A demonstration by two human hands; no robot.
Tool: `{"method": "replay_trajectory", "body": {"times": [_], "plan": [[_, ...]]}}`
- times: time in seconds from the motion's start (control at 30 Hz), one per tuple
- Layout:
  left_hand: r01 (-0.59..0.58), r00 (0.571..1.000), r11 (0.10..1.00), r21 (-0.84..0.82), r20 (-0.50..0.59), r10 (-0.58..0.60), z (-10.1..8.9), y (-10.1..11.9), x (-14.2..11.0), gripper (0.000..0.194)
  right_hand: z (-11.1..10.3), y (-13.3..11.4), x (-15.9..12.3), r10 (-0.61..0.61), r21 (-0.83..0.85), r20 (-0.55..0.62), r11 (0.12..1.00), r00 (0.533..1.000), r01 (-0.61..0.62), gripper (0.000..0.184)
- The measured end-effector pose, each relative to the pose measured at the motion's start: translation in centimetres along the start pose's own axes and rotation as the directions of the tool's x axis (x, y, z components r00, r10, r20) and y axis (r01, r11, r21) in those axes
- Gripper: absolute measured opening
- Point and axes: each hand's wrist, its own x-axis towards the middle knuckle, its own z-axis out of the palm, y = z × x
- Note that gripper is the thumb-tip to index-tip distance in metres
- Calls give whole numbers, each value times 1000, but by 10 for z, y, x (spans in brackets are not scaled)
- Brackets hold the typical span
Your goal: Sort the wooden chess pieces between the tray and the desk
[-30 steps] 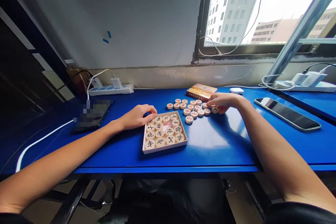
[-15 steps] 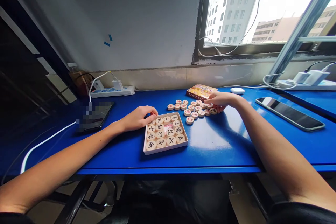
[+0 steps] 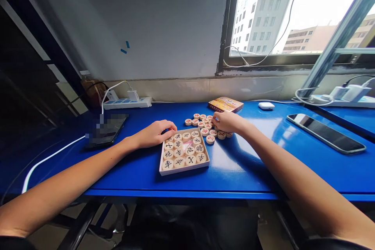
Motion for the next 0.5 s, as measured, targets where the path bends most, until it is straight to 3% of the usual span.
{"method": "replay_trajectory", "body": {"times": [0.17,0.3,0.5], "plan": [[-3,1000,1000,-2,9,3,-1,1,0,24,-18,25,-12,3,105,62,994,998,-9,47],[-6,1000,1000,-7,17,6,-1,1,-1,25,-25,54,-22,95,253,144,959,985,-129,69],[1,1000,1000,4,19,-1,0,2,-1,24,-22,55,-18,61,288,180,951,982,-112,69]]}}
